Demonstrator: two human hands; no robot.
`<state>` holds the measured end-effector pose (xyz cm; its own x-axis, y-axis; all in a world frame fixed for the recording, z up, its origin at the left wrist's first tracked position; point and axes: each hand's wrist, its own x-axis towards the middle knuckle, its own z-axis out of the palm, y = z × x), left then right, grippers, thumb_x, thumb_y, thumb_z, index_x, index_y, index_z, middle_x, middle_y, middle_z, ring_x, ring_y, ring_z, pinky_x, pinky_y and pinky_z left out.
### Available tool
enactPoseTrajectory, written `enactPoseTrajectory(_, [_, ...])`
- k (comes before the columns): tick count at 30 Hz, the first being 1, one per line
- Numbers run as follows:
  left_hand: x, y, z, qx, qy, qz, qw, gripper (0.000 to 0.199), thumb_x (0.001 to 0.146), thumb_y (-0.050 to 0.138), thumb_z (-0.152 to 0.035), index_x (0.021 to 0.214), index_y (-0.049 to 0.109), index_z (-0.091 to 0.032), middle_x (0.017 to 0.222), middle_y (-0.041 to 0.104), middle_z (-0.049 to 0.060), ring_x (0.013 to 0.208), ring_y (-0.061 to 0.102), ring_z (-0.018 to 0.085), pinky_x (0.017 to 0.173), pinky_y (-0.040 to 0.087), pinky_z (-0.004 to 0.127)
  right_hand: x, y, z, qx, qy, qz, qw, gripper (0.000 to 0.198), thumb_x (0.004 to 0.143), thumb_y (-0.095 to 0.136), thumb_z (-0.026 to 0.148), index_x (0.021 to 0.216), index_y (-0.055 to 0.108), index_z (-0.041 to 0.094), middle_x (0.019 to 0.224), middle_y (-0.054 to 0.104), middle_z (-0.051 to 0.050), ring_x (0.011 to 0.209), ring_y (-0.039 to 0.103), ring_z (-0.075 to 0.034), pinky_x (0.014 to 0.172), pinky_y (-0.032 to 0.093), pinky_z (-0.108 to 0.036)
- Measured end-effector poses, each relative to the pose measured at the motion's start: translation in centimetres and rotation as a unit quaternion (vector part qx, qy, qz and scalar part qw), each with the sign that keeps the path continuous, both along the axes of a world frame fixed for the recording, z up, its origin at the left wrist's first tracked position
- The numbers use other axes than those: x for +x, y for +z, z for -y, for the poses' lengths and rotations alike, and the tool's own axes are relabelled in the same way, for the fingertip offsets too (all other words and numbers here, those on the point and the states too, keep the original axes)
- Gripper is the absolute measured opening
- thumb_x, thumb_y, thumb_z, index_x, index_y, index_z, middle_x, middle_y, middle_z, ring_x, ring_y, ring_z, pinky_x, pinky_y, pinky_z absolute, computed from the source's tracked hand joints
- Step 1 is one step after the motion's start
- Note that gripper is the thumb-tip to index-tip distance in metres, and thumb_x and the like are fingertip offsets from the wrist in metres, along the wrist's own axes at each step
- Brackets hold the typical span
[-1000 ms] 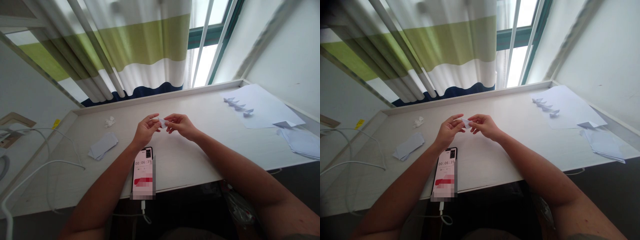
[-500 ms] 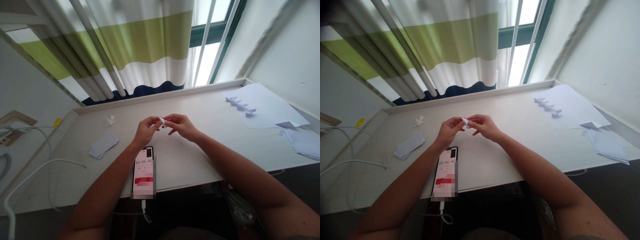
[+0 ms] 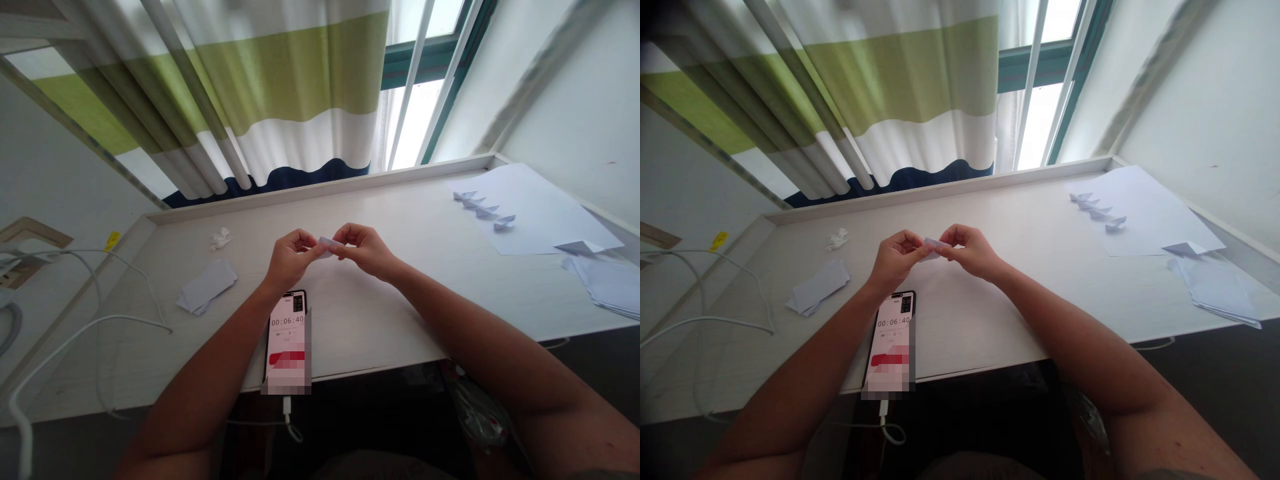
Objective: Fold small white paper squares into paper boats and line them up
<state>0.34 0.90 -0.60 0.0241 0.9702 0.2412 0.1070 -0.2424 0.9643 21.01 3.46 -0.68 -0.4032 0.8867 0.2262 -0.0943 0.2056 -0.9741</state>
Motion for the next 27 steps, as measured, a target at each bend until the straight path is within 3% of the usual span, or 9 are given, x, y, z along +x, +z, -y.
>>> enactPoseTrajectory(4, [0.1, 0.4, 0.2, -0.019, -0.021, -0.006, 1.0, 0.034, 0.077, 0.095, -0.047, 0.091, 0.082, -0.019, 0.084, 0.08, 0.005, 0.077, 0.072, 0.018, 0.075, 0.057, 0.033, -0.1, -0.1, 0.1, 0.013, -0.001, 0.007, 1.0, 0.049, 0.073, 0.097, 0.059, 0.082, 0.068, 0.02, 0.08, 0.071, -0.001, 0.073, 0.064, -0.015, 0.068, 0.056, -0.032])
enactPoseTrajectory(6, [0.1, 0.7, 0.3, -0.032, -0.025, 0.002, 0.999, 0.032, 0.077, 0.094, -0.048, 0.086, 0.084, -0.019, 0.083, 0.081, 0.006, 0.077, 0.072, 0.019, 0.075, 0.057, 0.034, -0.2, -0.1, 0.1, 0.019, 0.0, 0.009, 1.0, 0.046, 0.074, 0.096, 0.056, 0.083, 0.069, 0.02, 0.081, 0.071, -0.001, 0.074, 0.065, -0.016, 0.069, 0.057, -0.032])
enactPoseTrajectory(14, [-0.4, 0.7, -0.3, -0.091, -0.064, 0.044, 0.993, 0.042, 0.071, 0.097, -0.056, 0.079, 0.08, -0.018, 0.071, 0.072, 0.003, 0.063, 0.058, 0.013, 0.062, 0.045, 0.029, 0.1, -0.3, 0.2, 0.071, 0.015, 0.041, 0.997, 0.029, 0.085, 0.087, 0.039, 0.105, 0.077, 0.021, 0.104, 0.079, -0.007, 0.097, 0.073, -0.022, 0.082, 0.063, -0.038])
enactPoseTrajectory(23, [-0.6, 0.9, -0.4, -0.101, -0.052, 0.06, 0.992, 0.042, 0.069, 0.098, -0.052, 0.08, 0.079, -0.017, 0.077, 0.078, 0.005, 0.067, 0.065, 0.015, 0.067, 0.049, 0.03, 0.8, -0.3, 0.0, 0.165, 0.037, 0.083, 0.982, 0.024, 0.089, 0.085, 0.036, 0.111, 0.083, 0.026, 0.109, 0.077, -0.007, 0.099, 0.073, -0.023, 0.085, 0.066, -0.042])
enactPoseTrajectory(27, [-0.6, 0.9, -0.3, -0.134, -0.064, 0.081, 0.986, 0.047, 0.066, 0.101, -0.048, 0.095, 0.079, -0.017, 0.079, 0.081, 0.006, 0.07, 0.074, 0.02, 0.07, 0.053, 0.033, 0.9, -0.5, -0.3, 0.173, 0.036, 0.094, 0.98, 0.021, 0.094, 0.082, 0.042, 0.109, 0.086, 0.027, 0.108, 0.077, -0.007, 0.097, 0.074, -0.023, 0.085, 0.065, -0.043])
